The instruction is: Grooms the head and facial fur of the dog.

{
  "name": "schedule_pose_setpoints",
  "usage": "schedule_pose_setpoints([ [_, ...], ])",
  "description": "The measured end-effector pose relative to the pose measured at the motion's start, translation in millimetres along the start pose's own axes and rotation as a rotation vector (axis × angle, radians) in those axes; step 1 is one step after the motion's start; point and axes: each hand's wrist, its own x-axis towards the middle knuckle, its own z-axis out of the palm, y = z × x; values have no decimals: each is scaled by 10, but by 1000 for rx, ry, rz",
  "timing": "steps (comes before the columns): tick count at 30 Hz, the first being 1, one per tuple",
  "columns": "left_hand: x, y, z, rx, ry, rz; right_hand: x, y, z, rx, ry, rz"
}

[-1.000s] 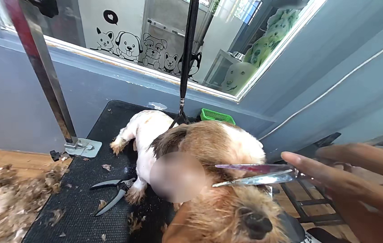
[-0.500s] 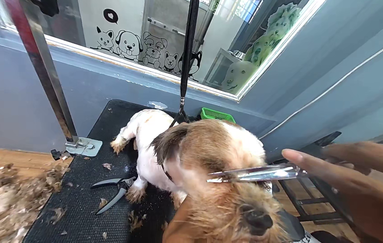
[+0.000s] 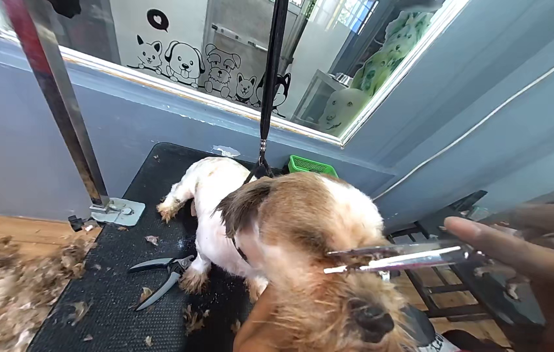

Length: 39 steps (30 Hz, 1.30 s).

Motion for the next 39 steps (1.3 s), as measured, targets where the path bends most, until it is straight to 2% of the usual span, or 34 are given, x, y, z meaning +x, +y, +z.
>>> schedule_pose_setpoints([
  [24, 4, -18, 19, -4, -9, 17, 22, 78, 78, -49, 11, -59],
  [31, -35, -24, 9, -10, -14, -5, 67, 131, 18, 87, 17, -5],
  [33, -44, -12, 7, 0, -14, -5, 72, 151, 13, 86, 50, -27],
  [39, -36, -11, 17, -13, 3, 5, 41, 136, 41, 35, 8, -80],
])
